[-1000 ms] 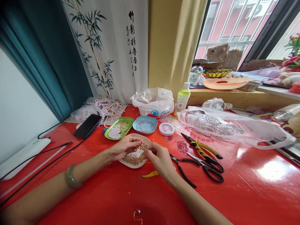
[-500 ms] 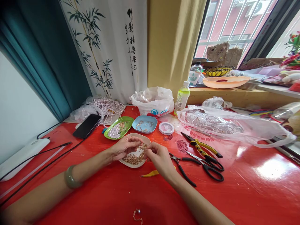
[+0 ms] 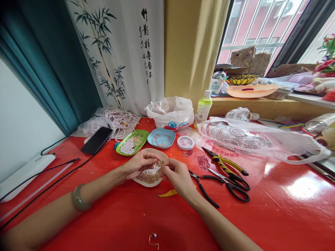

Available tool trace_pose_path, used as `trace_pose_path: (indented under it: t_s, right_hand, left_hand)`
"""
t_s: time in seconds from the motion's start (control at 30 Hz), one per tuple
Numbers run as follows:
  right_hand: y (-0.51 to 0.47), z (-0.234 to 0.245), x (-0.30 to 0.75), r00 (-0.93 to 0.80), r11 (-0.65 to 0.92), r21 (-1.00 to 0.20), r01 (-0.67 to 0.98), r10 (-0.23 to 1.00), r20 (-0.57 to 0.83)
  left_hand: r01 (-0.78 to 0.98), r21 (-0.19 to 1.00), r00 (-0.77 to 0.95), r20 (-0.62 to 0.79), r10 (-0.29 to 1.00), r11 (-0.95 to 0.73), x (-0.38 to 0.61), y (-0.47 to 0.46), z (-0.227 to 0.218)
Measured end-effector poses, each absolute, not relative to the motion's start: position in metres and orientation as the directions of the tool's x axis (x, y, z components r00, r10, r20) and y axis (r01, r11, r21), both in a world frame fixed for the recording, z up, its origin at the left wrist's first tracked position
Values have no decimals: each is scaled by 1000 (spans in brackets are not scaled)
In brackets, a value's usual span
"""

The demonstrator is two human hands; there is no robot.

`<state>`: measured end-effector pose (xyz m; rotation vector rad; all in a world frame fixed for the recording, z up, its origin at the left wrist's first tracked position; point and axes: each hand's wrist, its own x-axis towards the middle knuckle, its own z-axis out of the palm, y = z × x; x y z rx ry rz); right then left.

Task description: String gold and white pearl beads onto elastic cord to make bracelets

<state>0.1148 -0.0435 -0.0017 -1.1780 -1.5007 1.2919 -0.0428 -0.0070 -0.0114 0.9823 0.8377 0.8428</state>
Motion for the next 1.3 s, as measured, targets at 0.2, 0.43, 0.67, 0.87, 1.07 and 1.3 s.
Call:
trace_pose_path:
  t_s: [0.2, 0.43, 0.67, 0.87, 1.07, 1.3]
  right_hand:
    - [-42, -3, 114, -239, 34, -992, 121, 971, 4]
    - [-37, -9, 117, -289, -6, -999, 41, 957, -18]
    - [-35, -7, 116, -305, -56, -998, -24, 951, -46]
    - [-34, -11, 116, -320, -61, -998, -12, 946, -54]
    - [-32, -10, 115, -316, -91, -996, -3, 945, -85]
    - [-34, -9, 116, -315, -99, -995, -2, 945, -93]
  left_hand:
    - [-151, 972, 404, -103, 909, 178, -43, -7, -9]
    - [163, 982, 324, 41, 945, -99, -58, 11, -2]
    - [769, 580, 256, 106, 961, -269, -122, 50, 7]
    - [885, 407, 233, 36, 972, -227, -142, 57, -2]
    - [889, 401, 228, 36, 973, -223, -137, 58, -5]
    - [841, 483, 255, 43, 966, -243, -137, 61, -9]
